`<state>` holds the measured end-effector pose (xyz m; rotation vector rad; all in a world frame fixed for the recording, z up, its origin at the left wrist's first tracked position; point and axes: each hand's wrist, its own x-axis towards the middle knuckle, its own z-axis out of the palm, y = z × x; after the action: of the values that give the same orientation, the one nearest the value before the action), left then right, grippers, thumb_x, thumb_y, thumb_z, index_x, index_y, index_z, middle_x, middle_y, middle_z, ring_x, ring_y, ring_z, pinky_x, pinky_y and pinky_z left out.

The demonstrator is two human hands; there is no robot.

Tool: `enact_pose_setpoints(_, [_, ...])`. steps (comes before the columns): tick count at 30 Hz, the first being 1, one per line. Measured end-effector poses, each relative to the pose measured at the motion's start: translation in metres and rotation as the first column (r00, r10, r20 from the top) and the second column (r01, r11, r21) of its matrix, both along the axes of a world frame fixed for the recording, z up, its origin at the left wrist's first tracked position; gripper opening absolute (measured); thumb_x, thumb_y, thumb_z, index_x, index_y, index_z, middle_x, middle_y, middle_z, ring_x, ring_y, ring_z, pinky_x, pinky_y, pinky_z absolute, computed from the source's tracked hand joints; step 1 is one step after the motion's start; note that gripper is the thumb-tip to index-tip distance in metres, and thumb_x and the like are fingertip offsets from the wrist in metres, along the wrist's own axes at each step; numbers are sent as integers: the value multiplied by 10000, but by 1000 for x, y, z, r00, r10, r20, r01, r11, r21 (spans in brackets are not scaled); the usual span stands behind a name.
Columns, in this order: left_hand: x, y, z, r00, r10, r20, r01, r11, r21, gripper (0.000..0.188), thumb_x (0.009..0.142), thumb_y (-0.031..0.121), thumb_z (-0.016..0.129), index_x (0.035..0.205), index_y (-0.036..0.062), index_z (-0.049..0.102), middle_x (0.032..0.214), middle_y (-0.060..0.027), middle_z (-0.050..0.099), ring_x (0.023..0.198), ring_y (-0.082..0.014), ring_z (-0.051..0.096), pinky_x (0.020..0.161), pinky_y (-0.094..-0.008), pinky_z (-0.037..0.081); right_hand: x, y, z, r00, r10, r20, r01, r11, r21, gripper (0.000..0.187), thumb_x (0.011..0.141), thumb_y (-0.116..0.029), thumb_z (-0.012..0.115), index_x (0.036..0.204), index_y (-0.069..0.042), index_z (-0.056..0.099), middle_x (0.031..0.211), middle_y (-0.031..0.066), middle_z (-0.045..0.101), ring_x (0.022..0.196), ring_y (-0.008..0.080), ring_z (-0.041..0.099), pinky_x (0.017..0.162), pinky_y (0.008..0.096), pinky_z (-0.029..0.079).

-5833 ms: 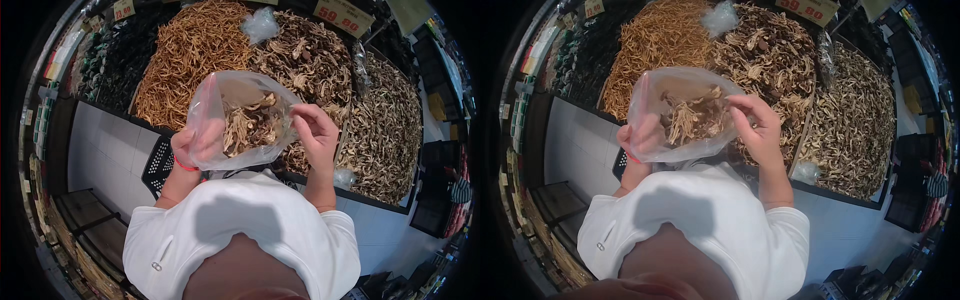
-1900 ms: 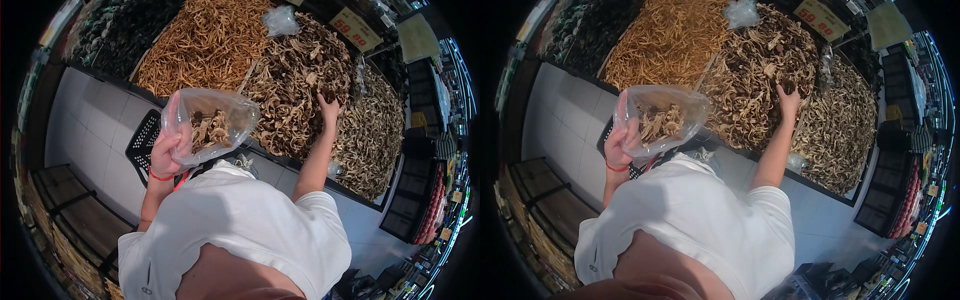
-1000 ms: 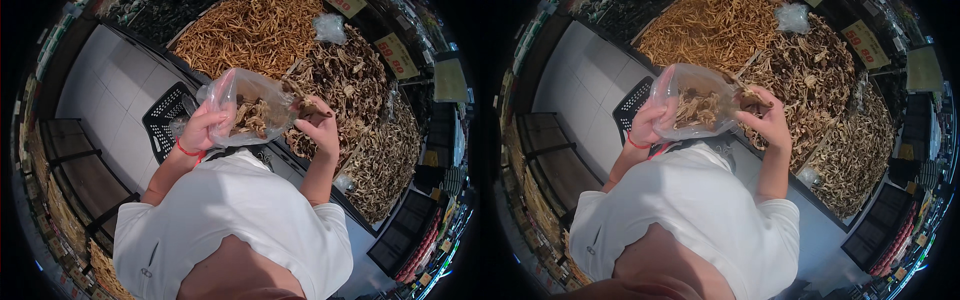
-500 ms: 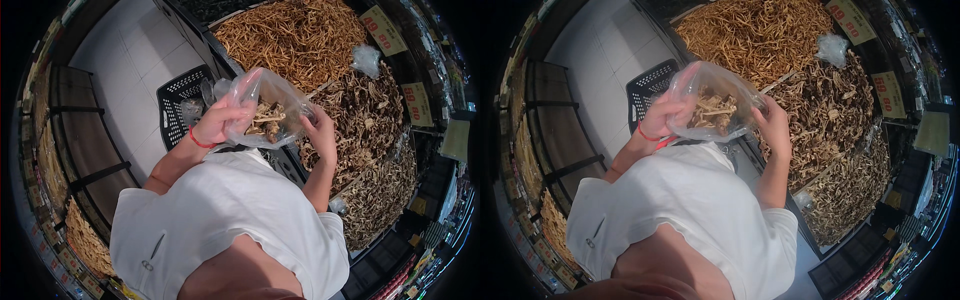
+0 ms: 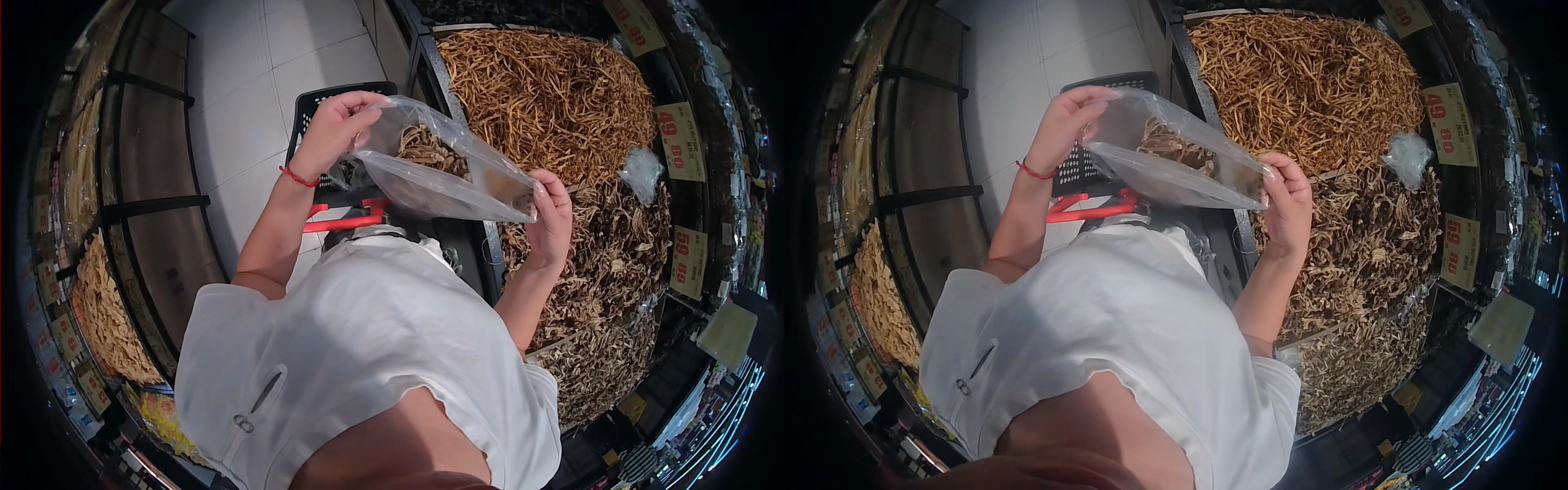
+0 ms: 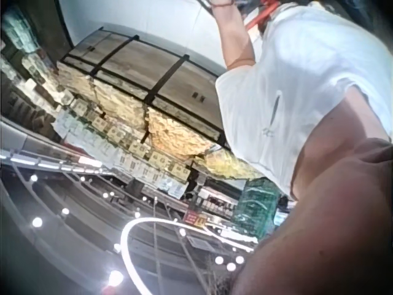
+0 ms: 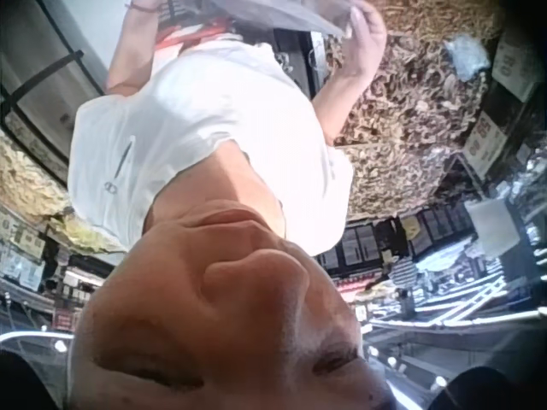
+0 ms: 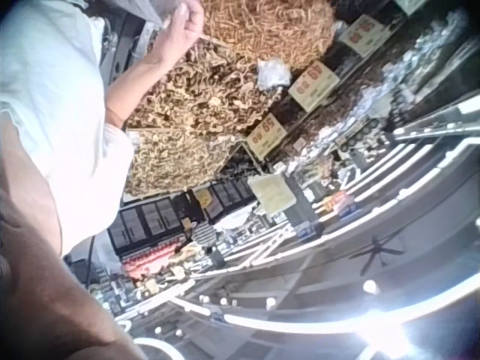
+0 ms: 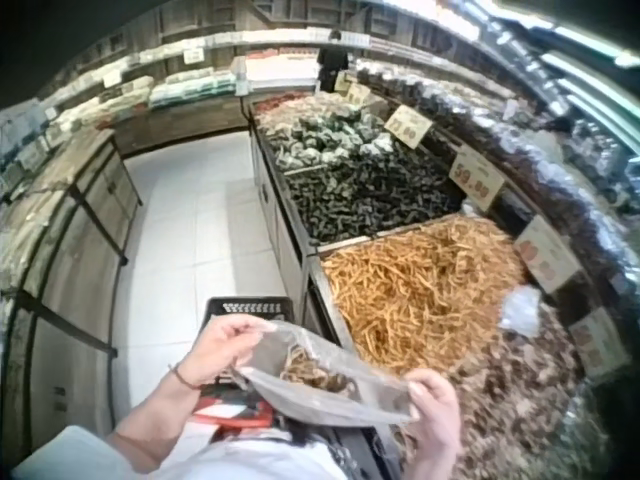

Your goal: The person selects dried goods from bulk bins in a supermarket, placing them into a plastic bag and then into a shopping basket. They handle dried mushrooms and dried flat noodles, moving between different bins to collect items.

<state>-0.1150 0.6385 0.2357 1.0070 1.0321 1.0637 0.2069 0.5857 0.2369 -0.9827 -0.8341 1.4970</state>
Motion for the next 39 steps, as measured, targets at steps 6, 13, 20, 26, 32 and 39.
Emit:
enact_pose_setpoints(6, [-10,-13,-20,937,172,-306,-80,954,289,167,828,56,573,955,4,669,709,-7,594,617,-54,503,580,-210,416,-48,23,-15,976,101,191,-105,994,11,305,896,-89,582,1188,-15,535,812,-31,598,650,4,488,580,146,366])
enact_pose_setpoints(13, [26,-68,-35,873,5,-488,228,880,417,155,843,72,542,961,62,642,891,-84,622,803,-267,595,714,-337,467,-129,15,-50,580,429,692,-606,795,15,307,809,74,513,1105,23,578,859,28,633,767,99,580,695,238,473])
enact_pose_setpoints(20, [-20,-86,-62,814,-220,-538,319,943,98,360,839,119,542,1198,146,536,884,-107,615,807,-290,595,702,-404,454,-135,40,-47,800,385,460,-379,919,-111,120,894,-26,563,992,14,620,760,-11,607,623,31,510,565,169,391])
enact_pose_setpoints(26, [-63,-120,-158,680,-139,-720,251,966,51,474,818,186,523,1282,111,463,979,-163,611,945,-326,572,834,-416,444,-155,57,-66,783,384,489,-360,921,-146,136,896,-50,574,1009,17,614,764,-3,613,632,48,537,572,178,397])
enact_pose_setpoints(32, [-112,-140,-209,589,-410,-696,309,910,-275,560,791,510,609,1158,87,591,1051,-154,624,995,-327,569,867,-386,444,-160,84,-93,717,326,616,-334,936,-106,141,902,-39,557,1015,32,602,785,9,619,667,55,549,605,185,412])
enact_pose_setpoints(39, [-113,-139,-200,574,-478,-664,286,878,-385,602,689,669,620,896,107,687,891,-108,668,936,-302,611,763,-393,484,-179,115,-147,643,478,598,-494,856,-153,129,903,-19,538,999,48,593,814,37,641,703,76,597,618,199,450])
